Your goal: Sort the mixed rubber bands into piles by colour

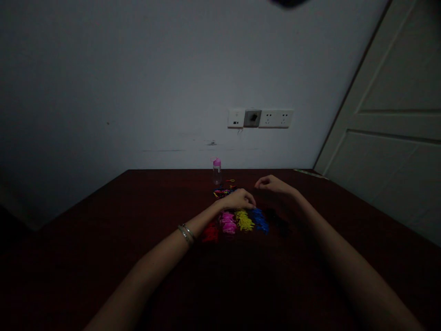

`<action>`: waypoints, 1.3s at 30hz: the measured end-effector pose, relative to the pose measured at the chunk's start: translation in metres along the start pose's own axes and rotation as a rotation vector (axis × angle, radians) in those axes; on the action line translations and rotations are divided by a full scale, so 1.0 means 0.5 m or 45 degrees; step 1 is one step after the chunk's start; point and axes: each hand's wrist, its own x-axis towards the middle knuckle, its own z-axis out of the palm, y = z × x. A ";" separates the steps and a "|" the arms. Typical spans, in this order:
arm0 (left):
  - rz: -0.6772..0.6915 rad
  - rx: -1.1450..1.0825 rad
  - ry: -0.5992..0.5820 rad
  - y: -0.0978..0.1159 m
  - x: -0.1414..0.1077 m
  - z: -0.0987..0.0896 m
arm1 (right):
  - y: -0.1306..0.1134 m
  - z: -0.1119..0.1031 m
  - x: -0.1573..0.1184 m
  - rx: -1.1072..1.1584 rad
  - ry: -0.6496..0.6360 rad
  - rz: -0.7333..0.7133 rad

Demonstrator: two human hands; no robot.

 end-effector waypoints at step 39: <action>-0.571 -0.580 1.129 -0.246 -0.128 -0.153 | 0.025 0.123 0.036 -0.199 0.073 -0.324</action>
